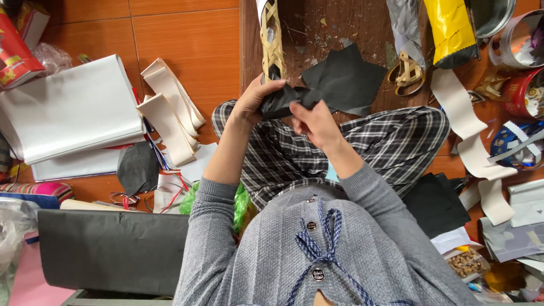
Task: Wrapping a paper-mache giraffe structure with yellow adhesive tape and paper
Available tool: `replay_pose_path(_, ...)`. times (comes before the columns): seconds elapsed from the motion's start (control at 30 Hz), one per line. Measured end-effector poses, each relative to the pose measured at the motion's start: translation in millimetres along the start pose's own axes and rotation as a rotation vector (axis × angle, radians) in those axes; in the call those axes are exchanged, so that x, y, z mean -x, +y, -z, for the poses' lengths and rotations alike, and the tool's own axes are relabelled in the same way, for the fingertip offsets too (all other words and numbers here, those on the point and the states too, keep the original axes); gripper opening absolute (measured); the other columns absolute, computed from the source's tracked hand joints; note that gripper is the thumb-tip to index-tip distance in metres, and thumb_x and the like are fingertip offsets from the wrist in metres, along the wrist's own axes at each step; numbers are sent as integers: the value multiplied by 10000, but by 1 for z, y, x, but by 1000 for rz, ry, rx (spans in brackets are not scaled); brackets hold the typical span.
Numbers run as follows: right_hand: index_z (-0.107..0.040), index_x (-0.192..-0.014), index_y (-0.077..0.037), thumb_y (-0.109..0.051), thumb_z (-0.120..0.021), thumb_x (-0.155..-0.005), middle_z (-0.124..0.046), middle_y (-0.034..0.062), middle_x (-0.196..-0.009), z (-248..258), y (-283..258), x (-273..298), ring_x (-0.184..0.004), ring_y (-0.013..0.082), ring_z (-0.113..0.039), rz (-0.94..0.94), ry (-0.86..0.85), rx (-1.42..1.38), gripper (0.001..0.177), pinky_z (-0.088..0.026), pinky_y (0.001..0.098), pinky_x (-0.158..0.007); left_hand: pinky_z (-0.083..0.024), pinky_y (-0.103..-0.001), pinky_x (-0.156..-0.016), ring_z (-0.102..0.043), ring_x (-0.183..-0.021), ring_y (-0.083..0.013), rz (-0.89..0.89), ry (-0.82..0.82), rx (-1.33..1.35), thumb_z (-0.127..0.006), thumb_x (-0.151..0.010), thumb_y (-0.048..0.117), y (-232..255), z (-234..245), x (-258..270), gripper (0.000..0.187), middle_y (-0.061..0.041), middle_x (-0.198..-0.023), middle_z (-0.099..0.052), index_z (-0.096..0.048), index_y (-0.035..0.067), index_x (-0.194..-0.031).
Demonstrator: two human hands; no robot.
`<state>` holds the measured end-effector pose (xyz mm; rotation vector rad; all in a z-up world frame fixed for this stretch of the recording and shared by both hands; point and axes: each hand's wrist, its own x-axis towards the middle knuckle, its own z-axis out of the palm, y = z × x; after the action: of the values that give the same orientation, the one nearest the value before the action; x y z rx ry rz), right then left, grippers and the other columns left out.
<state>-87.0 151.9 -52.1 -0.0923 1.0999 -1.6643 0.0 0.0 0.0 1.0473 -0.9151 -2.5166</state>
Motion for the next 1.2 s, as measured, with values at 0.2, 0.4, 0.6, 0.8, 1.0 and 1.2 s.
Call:
replay_pose_path(0.2, -595, -973, -21, -1, -774, -811, -525, 62, -666, -40, -38, -13, -429, 170, -612, -68, 164, 1, 242, -523, 288, -335, -593, -355, -675, -694, -763, -222, -12, -9, 0, -837, -738, 81, 8, -6, 3, 381, -111, -818, -644, -607, 0, -1030)
replay_pose_path(0.4, -447, -1275, -24, 118, -706, -802, -643, 221, -818, -44, -81, 9, -642, 296, -720, 69, -45, 275, 558, -664, 409, -564, -601, -407, -573, -685, -704, -248, 4, -30, 8, -830, -747, 99, 17, -16, 15, 371, -121, -778, -616, -579, 0, -1002)
replay_pose_path(0.6, -535, -1150, -93, -29, -815, -778, -656, 146, -889, -54, -66, -4, -839, 262, -663, 491, 116, 733, 470, -556, 403, -754, -607, -376, -650, -716, -741, -229, -40, -63, 3, -810, -786, 93, 12, -16, 5, 339, -133, -787, -639, -571, 4, -1009)
replay_pose_path(0.8, -730, -906, -141, -81, -773, -797, -674, 77, -861, -54, -46, -17, -863, 264, -669, 814, 94, 899, 131, -550, 338, -786, -544, -332, -723, -650, -748, -161, -11, -89, -103, -730, -893, 243, -5, 17, -1, 254, -91, -788, -638, -610, 26, -950)
replay_pose_path(1.0, -650, -846, -209, -215, -680, -852, -569, -34, -937, -50, -1, -42, -905, 170, -581, 1012, 228, 1189, 32, -467, 296, -734, -537, -433, -765, -663, -824, -221, 58, -11, -62, -740, -885, 257, 20, -24, 11, 274, -114, -868, -632, -588, 42, -962)
replay_pose_path(1.2, -547, -1333, -243, -347, -594, -956, -473, 117, -1372, -48, -27, -1, -1269, 329, -487, 910, -12, 1281, 394, -434, 427, -885, -560, -504, -793, -685, -864, -344, 184, -9, 75, -684, -910, 192, 18, 34, -16, 264, -193, -943, -660, -577, -21, -1023)
